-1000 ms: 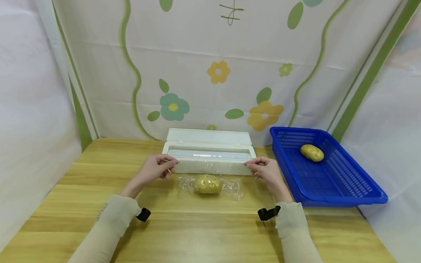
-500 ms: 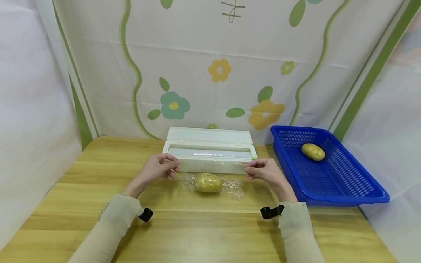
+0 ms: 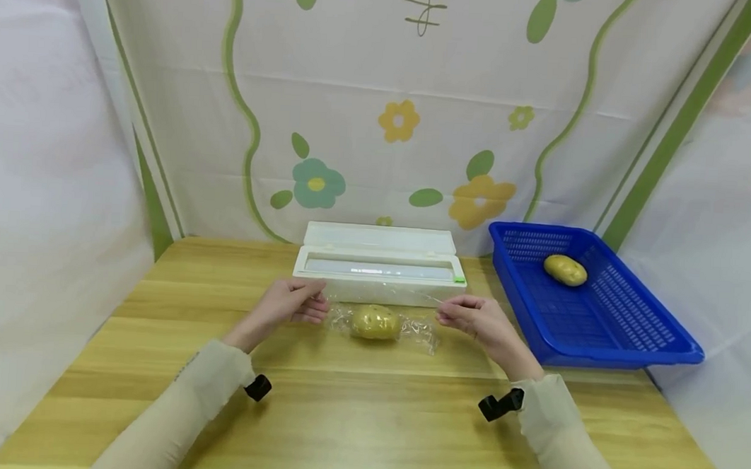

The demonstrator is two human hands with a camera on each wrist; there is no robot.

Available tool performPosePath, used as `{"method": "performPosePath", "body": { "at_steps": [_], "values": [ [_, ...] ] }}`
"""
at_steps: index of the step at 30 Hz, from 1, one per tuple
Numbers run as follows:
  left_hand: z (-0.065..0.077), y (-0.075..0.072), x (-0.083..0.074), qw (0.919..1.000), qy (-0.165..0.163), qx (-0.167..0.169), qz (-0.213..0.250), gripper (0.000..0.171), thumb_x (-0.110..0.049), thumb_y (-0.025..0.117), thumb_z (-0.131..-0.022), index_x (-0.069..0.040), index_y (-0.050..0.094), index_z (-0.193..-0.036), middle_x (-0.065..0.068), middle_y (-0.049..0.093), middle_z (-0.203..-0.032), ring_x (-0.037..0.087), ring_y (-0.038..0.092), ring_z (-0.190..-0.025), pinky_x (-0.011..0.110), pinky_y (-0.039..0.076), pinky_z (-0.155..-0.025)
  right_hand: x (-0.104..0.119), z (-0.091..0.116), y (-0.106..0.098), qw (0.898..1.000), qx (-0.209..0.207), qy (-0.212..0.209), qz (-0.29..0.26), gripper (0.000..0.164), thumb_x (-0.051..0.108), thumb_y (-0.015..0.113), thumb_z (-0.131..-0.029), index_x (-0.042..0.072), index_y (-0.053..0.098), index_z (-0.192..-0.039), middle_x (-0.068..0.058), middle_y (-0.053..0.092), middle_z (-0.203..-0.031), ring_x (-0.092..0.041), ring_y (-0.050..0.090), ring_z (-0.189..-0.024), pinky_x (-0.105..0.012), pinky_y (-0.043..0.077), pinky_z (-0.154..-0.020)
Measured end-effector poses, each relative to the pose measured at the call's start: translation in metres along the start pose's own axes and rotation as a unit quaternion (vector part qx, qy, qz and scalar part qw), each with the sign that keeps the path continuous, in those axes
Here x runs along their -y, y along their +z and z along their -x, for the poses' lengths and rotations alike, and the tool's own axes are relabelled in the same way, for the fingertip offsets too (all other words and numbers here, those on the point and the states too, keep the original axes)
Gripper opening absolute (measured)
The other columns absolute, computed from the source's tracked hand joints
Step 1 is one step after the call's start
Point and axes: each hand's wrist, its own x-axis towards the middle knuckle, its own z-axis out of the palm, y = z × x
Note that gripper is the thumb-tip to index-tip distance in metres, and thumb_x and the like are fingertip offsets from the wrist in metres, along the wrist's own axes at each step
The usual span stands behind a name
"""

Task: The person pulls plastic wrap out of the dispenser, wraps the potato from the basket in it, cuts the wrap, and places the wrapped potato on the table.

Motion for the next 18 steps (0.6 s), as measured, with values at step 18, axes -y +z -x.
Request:
{"method": "performPosePath", "body": {
  "at_steps": [18],
  "values": [
    [0.005, -0.006, 0.011, 0.9978, -0.066, -0.008, -0.004, 0.018, 0.001, 0.075, -0.085, 0.011, 0.070, -0.099, 0.024, 0.070, -0.098, 0.024, 0.071, -0.076, 0.036, 0.057, -0.074, -0.018, -0.008, 0.009, 0.970, -0.085, 0.066, 0.217, 0.025, 0.016, 0.085, -0.079, -0.007, 0.075, -0.080, -0.012, 0.070, -0.072, -0.018, 0.066, -0.069, -0.034, 0.055, -0.070]
  ]
}}
